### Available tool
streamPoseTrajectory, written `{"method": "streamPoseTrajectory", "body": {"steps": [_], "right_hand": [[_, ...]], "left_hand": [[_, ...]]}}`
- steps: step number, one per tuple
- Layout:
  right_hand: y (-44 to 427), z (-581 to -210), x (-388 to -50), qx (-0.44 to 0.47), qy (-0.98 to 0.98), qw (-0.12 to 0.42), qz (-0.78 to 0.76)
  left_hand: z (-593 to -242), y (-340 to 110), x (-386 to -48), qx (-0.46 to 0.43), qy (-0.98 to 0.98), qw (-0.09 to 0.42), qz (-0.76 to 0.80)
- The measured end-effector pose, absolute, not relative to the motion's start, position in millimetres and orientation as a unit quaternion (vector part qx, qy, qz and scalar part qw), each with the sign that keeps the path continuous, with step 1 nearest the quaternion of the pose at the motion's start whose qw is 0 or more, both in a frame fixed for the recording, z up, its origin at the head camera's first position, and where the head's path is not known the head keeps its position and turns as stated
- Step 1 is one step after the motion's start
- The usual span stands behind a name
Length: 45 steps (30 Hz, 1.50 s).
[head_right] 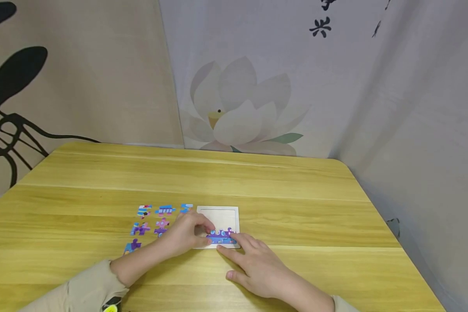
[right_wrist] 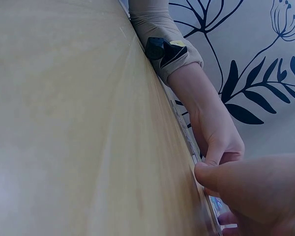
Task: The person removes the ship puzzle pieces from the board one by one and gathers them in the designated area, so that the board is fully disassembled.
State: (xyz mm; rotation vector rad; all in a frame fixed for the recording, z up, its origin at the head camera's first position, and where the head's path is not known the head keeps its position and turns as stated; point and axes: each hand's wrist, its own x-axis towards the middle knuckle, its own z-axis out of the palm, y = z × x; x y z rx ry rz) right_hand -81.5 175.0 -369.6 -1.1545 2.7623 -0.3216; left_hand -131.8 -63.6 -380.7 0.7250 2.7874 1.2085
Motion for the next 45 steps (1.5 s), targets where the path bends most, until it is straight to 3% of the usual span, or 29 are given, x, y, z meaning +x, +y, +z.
{"method": "streamPoseTrajectory", "body": {"steps": [19, 39, 45], "right_hand": [[175.1, -369.4, -81.9, -0.382, 0.915, 0.063, -0.109], [176.1, -368.5, -82.0, -0.383, 0.916, 0.061, -0.104], [176.1, -369.6, -82.1, -0.385, 0.915, 0.06, -0.107]], "left_hand": [[-382.4, -64.1, -133.3, 0.211, 0.84, 0.054, 0.497], [-364.0, -75.6, -128.0, 0.222, 0.841, 0.04, 0.491], [-361.6, -84.2, -123.5, 0.225, 0.84, 0.057, 0.491]]}}
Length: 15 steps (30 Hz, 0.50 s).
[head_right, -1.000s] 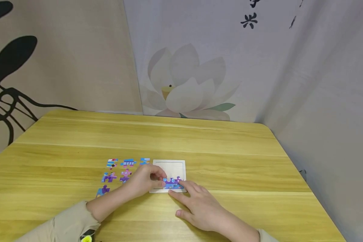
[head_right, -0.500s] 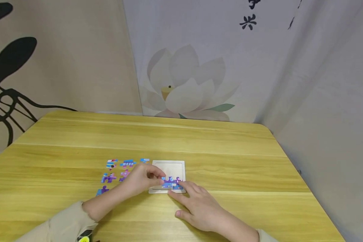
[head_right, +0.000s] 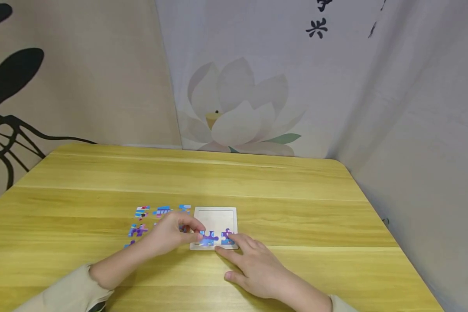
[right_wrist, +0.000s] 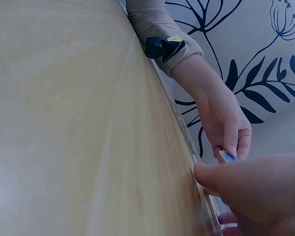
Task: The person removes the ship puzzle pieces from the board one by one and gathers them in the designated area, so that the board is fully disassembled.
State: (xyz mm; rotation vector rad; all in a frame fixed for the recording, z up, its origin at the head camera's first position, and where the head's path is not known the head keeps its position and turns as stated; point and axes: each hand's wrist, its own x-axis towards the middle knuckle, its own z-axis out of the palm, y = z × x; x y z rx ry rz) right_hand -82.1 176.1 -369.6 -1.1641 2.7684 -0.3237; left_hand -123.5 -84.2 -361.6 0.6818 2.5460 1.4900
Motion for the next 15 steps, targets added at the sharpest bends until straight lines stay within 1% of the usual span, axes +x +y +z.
{"method": "streamPoseTrajectory", "body": {"steps": [5, 10, 15], "right_hand": [[175.4, -369.4, -81.7, -0.386, 0.915, 0.059, -0.107], [175.4, -369.1, -81.2, -0.385, 0.915, 0.058, -0.107], [175.7, -369.3, -80.8, -0.38, 0.916, 0.064, -0.108]], "left_hand": [[-359.6, -93.1, -119.7, 0.217, 0.842, 0.064, 0.49], [-357.4, -102.8, -114.5, 0.188, 0.845, 0.072, 0.496], [-356.7, -115.3, -111.0, 0.185, 0.847, 0.072, 0.493]]}}
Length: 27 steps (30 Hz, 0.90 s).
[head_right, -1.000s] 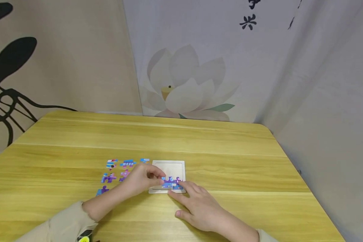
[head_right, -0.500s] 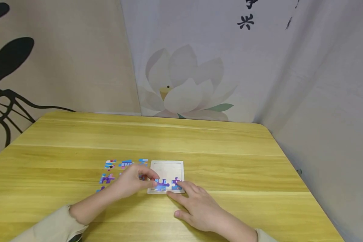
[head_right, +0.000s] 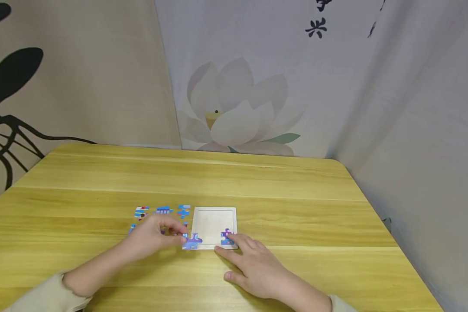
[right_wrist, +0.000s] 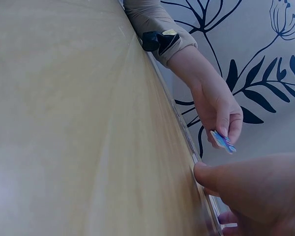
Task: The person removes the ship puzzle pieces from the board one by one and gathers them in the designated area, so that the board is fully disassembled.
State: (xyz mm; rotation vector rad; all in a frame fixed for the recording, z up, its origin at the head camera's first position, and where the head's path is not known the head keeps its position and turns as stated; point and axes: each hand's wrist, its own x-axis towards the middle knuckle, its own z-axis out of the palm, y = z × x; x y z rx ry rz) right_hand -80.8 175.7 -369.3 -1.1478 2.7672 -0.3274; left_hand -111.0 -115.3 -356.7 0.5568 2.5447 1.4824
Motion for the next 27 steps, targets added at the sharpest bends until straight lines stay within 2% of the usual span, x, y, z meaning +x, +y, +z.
{"method": "streamPoseTrajectory", "body": {"steps": [27], "right_hand": [[174.8, -369.5, -80.5, -0.377, 0.919, 0.062, -0.1]], "left_hand": [[-358.6, -173.6, -101.4, 0.157, 0.855, 0.109, 0.481]]}}
